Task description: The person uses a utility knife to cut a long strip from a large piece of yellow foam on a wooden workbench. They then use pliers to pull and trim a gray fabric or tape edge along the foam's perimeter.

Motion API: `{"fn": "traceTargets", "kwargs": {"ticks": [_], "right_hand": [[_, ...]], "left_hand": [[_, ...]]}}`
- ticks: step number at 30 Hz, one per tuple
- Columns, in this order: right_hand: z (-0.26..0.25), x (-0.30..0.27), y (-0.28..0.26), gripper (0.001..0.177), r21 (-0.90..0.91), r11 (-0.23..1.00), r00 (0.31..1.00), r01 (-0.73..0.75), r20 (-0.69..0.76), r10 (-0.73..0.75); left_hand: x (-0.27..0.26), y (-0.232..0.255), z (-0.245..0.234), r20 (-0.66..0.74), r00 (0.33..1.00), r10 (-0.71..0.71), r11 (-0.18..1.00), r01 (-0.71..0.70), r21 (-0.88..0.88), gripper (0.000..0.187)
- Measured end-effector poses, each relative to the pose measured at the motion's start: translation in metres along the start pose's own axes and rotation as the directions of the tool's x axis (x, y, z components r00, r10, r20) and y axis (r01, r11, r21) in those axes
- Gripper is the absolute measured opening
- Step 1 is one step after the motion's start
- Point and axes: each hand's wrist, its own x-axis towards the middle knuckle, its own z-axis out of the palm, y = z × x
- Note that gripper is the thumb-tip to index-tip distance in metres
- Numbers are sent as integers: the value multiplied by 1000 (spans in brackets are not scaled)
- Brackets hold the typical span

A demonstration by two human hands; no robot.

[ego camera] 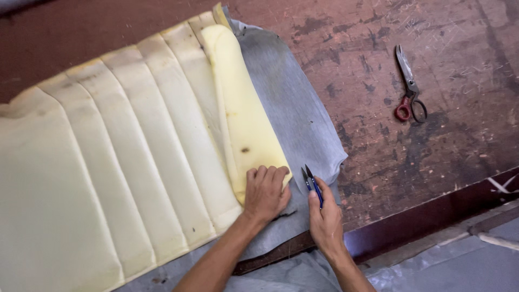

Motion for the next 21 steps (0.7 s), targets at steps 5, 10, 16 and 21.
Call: {"fn": "traceTargets", "kwargs": {"ticks": [5,10,16,21], "right_hand": [[0,-7,-16,50,-29,936,929,-350,112,351],[3,-16,-11,43,-44,997,998,64,-2,-64],[11,-27,-10,46,-138,990,999,3,45,3],[4,-34,-10,43,-225,970,993,87,-59,-103]], "left_hand": [[0,0,8,-71,995,-73,996,68,-65,25],[-5,-2,9,-73,995,-74,995,69,-66,24],[-7,-1,9,-59,995,-80,994,76,-72,24],[-2,-1,8,-51,992,-113,987,107,-117,24]]}}
